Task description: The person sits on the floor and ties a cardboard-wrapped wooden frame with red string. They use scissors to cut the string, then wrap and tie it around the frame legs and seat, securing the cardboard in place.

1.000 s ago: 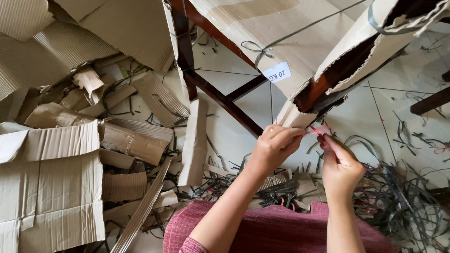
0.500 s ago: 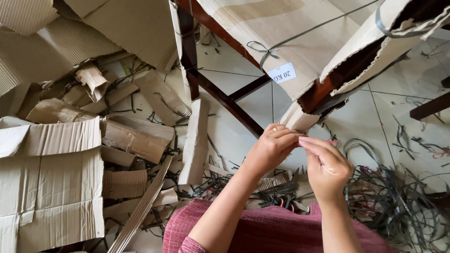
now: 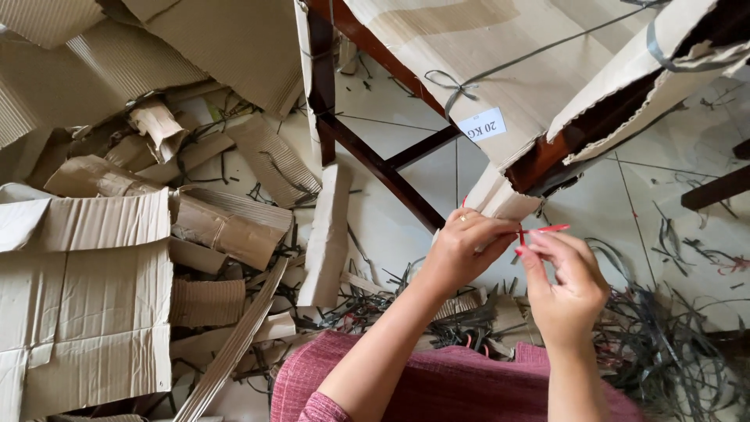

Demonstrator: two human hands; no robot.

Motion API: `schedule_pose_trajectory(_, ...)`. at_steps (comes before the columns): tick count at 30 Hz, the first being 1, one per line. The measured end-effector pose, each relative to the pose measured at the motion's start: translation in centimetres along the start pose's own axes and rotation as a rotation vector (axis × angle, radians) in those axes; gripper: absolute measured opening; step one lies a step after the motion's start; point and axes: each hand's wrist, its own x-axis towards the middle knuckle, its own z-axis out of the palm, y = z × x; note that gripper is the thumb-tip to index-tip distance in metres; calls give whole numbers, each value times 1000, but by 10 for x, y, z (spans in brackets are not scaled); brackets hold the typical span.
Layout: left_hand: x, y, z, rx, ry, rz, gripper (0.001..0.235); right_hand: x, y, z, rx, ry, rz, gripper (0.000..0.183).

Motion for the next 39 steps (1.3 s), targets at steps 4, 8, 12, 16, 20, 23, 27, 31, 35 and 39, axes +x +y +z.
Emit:
schedule_pose_trajectory(4, -2, -3, 0, 17, -18, 65, 10, 1, -16, 7, -65, -80, -45, 20)
schedule_pose_trajectory(8, -7, -9, 4, 34, -61, 77, 5, 10, -28, 14, -55, -72, -9, 17)
schedule_pose_trajectory(12, 1, 2, -5, -24, -39, 30, 5, 1, 2, 11, -73, -21, 40, 11)
schedule_pose_trajectory(16, 0, 2, -3, -23, -47, 55, 7, -11, 42, 16, 18, 19, 320, 15)
schedule_pose_trajectory(20, 3, 7, -8, -13, -25, 56, 8, -11, 60, 18, -100, 19, 297, 10)
schedule_pose_trajectory(23, 2, 1, -7, 3, 15, 42, 8, 3, 57, 13, -153, 35, 221, 13)
schedule_pose_trajectory(27, -3, -6, 1, -34, 15, -1, 8, 5, 57, 22, -179, 65, 190, 14)
schedule_pose_trajectory(31, 3, 0, 1, -41, 53, -50, 7, 2, 29, 19, -174, 75, 160, 6)
schedule_pose_trajectory(35, 5, 5, -1, -122, 79, -107, 8, -1, 7, 15, -136, -24, 25, 7)
schedule_pose_trajectory(39, 10, 6, -8, -215, 74, -142, 6, 0, 15, 14, -187, -7, -49, 9)
